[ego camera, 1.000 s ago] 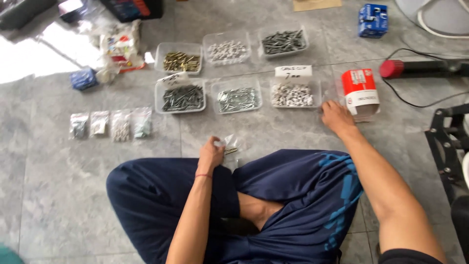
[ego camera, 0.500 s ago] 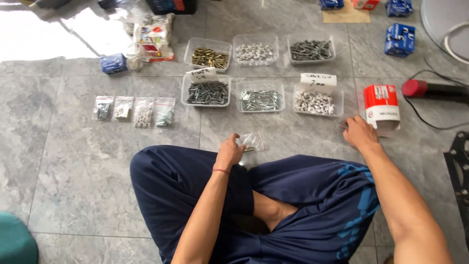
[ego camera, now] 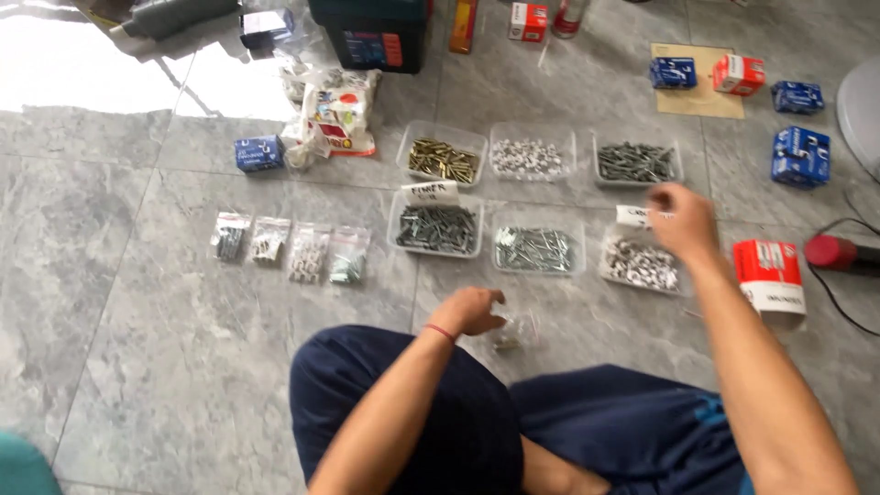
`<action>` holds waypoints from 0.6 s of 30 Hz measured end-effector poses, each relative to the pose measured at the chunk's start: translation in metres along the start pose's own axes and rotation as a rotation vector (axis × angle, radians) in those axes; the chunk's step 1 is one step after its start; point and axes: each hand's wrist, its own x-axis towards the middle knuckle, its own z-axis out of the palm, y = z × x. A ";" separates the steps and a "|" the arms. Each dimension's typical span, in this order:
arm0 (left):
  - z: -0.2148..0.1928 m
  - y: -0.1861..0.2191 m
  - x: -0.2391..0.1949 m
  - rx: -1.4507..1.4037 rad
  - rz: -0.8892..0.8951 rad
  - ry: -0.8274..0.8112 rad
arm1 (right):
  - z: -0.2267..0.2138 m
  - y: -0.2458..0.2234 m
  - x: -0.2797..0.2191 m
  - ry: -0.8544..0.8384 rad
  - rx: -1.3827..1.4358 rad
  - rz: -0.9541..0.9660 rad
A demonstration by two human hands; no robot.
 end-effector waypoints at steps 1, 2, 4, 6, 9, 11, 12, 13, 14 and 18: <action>0.001 0.003 0.005 -0.003 -0.001 0.003 | 0.028 -0.017 0.022 -0.002 -0.001 -0.004; 0.002 0.006 0.011 -0.074 -0.040 -0.064 | 0.057 -0.033 0.044 -0.058 0.073 -0.026; -0.009 0.006 0.019 -0.147 -0.078 -0.117 | 0.102 -0.084 0.093 -0.110 0.144 -0.063; -0.018 0.005 0.016 -0.327 -0.017 -0.169 | 0.141 -0.145 0.125 -0.291 0.140 -0.137; -0.038 0.005 0.016 -0.361 -0.056 -0.195 | 0.220 -0.181 0.165 -0.375 -0.153 -0.263; -0.033 0.002 0.019 -0.406 -0.030 -0.158 | 0.248 -0.207 0.174 -0.535 -0.251 -0.153; -0.030 0.001 0.021 -0.458 0.005 -0.122 | 0.261 -0.220 0.178 -0.696 -0.357 -0.037; -0.035 0.002 0.021 -0.462 -0.002 -0.121 | 0.268 -0.222 0.180 -0.701 -0.354 -0.042; -0.039 0.003 0.020 -0.481 -0.021 -0.146 | 0.275 -0.225 0.182 -0.691 -0.369 -0.029; -0.025 0.002 0.031 -0.469 0.035 -0.147 | 0.283 -0.221 0.184 -0.673 -0.309 -0.004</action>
